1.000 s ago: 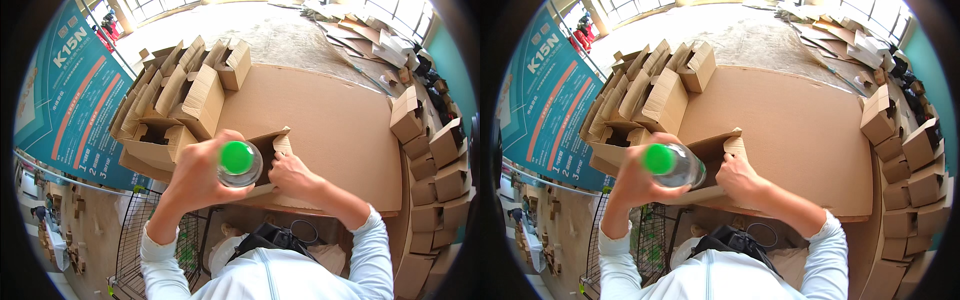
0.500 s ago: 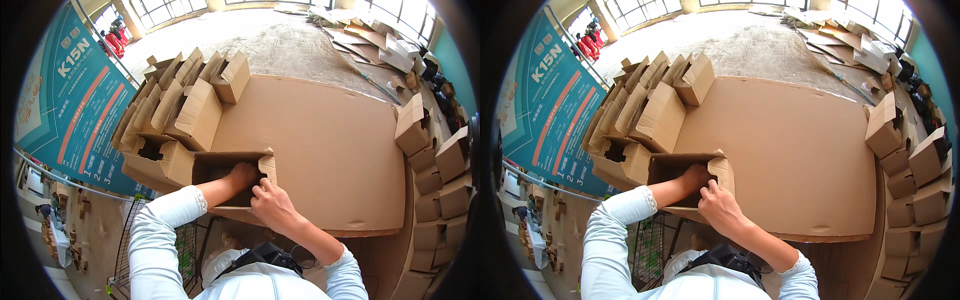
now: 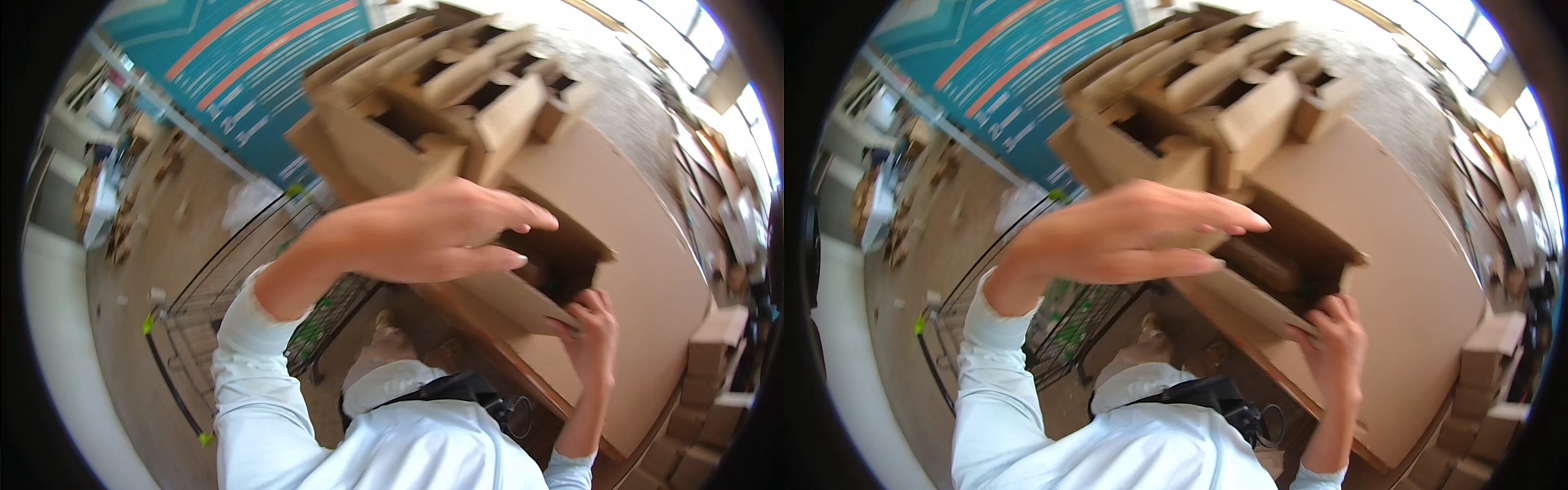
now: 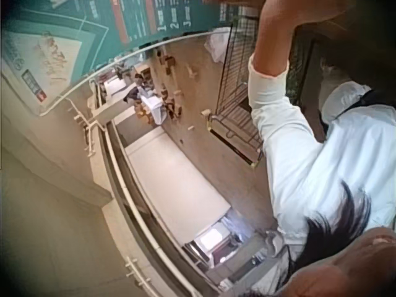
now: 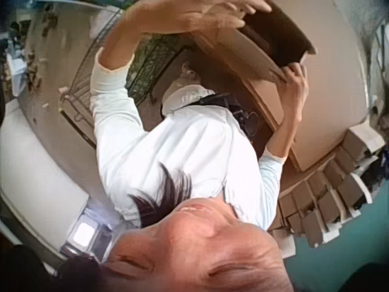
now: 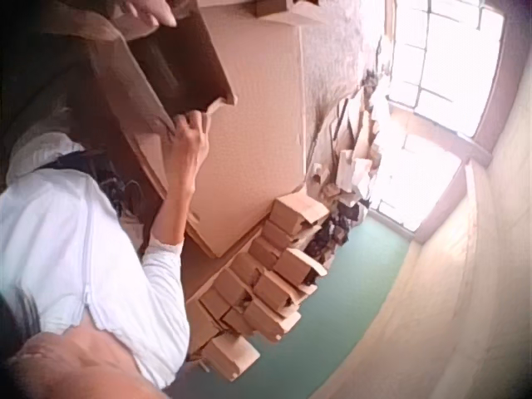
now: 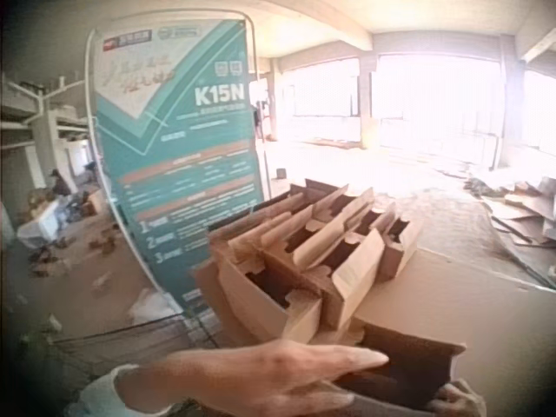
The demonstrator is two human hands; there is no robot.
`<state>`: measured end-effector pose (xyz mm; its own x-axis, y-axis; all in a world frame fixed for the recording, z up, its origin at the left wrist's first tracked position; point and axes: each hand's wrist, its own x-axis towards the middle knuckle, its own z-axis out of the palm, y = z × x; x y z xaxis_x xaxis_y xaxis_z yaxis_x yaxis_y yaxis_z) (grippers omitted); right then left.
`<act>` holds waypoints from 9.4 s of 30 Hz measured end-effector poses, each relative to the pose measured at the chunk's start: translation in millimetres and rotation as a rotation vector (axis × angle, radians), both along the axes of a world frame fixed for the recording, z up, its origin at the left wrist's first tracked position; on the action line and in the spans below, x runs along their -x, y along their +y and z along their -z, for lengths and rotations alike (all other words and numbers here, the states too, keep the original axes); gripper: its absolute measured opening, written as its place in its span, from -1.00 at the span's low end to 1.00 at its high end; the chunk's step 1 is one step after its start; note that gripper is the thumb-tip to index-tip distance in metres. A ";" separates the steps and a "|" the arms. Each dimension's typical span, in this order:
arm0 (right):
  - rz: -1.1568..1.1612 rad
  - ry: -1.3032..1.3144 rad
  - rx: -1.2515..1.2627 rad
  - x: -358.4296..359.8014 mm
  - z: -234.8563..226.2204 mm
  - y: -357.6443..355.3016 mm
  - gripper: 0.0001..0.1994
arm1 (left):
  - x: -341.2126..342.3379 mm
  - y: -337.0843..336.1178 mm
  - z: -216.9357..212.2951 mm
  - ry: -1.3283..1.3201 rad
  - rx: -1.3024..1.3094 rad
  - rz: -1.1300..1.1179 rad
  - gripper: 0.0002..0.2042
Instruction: The person packs plastic bottles into cardboard boxes. The person picks up a bottle from a shopping cart, places it into an open box on a table, and folds the box flaps closed before stacking the filled box to the side.
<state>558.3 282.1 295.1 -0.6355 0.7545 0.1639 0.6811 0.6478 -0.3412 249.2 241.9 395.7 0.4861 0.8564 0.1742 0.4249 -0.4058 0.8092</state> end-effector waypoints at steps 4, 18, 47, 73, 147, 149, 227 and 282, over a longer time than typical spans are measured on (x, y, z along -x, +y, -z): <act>0.086 -0.033 0.021 5.4 -6.4 -13.4 -0.70 | 163.1 -172.9 35.5 -0.424 0.007 -0.733 -0.45; 0.171 -0.179 0.202 8.9 -16.9 9.8 -0.67 | 334.1 -493.9 490.4 0.444 1.101 -1.767 -0.21; 0.090 -0.079 -0.076 9.0 -15.6 -11.4 -0.65 | 201.6 -177.4 135.2 -0.860 -0.682 -1.371 -0.34; 0.087 0.348 -0.135 -16.5 38.7 -19.9 -0.75 | -156.1 131.9 154.4 0.852 0.318 0.767 -0.64; 0.743 -0.145 0.053 -113.9 205.4 -0.3 -0.41 | -137.4 476.3 164.5 0.901 -0.210 -0.204 0.06; 0.756 -0.142 0.073 -115.7 202.0 -0.3 -0.41 | -139.4 495.1 166.9 0.914 -0.206 -0.202 0.08; 0.193 -0.240 0.426 -7.0 -12.1 64.3 -0.49 | 286.2 -366.7 375.9 0.487 0.758 -1.200 -0.44; -0.194 -0.244 0.149 -42.7 -12.2 17.4 -0.77 | -97.4 33.2 12.5 -0.840 -0.106 -0.292 -0.27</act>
